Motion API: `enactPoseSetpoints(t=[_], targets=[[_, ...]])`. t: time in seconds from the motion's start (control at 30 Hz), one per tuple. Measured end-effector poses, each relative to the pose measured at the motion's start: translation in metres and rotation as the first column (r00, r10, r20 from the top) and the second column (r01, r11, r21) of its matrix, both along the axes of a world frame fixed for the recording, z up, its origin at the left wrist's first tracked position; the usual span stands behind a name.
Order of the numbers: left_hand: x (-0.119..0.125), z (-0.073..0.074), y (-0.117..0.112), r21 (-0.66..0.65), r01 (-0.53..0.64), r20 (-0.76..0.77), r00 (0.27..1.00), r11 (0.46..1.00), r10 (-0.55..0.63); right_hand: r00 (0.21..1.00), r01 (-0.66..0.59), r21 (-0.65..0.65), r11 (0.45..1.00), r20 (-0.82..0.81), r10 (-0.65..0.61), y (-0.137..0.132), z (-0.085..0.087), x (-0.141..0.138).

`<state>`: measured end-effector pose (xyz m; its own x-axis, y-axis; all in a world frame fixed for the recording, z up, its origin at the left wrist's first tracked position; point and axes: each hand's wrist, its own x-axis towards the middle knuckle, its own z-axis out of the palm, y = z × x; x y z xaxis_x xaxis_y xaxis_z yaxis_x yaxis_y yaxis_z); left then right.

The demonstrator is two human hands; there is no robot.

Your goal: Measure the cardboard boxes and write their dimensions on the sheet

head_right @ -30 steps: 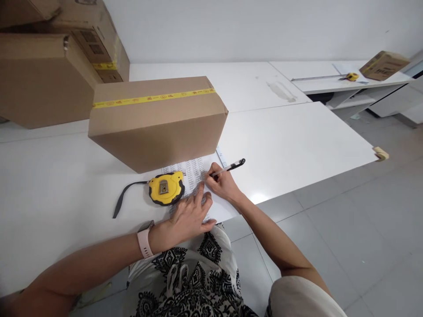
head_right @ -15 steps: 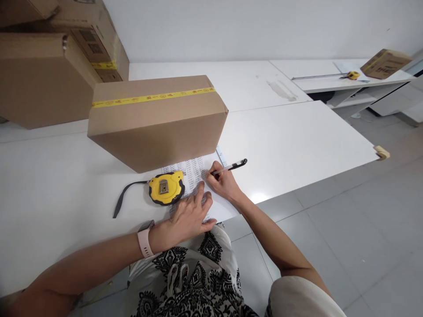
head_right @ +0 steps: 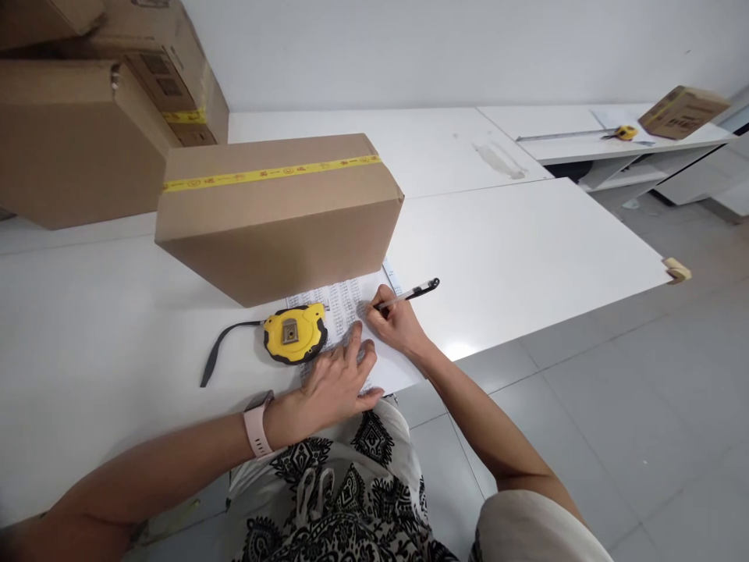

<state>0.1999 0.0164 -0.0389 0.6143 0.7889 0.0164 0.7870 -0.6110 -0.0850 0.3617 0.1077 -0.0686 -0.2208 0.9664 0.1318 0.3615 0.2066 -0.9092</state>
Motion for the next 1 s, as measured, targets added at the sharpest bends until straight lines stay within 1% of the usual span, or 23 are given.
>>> enactPoseSetpoints(t=[0.2, 0.37, 0.6, 0.87, 1.0], targets=[[0.0, -0.005, -0.001, 0.031, -0.005, 0.021, 1.0, 1.0, 0.004, 1.0, 0.002, -0.023, 1.0, 0.014, -0.001, 0.001, -0.002, 0.0], [0.001, -0.009, 0.001, 0.016, -0.015, 0.039, 0.999, 1.0, 0.014, 1.0, 0.019, 0.011, 1.0, -0.003, -0.019, 0.002, -0.002, 0.0], [0.001, -0.011, 0.001, 0.008, -0.007, 0.055, 0.998, 1.0, 0.006, 0.999, 0.014, 0.019, 1.0, 0.043, -0.015, 0.001, 0.0, 0.0], [0.001, -0.008, 0.001, 0.008, -0.011, 0.047, 0.999, 1.0, 0.01, 0.999, 0.015, -0.003, 1.0, 0.032, -0.015, 0.0, 0.0, 0.001], [0.0, -0.01, 0.001, -0.005, -0.011, 0.065, 0.998, 1.0, 0.011, 0.999, 0.03, -0.013, 0.999, 0.032, -0.029, 0.0, 0.001, 0.0]])
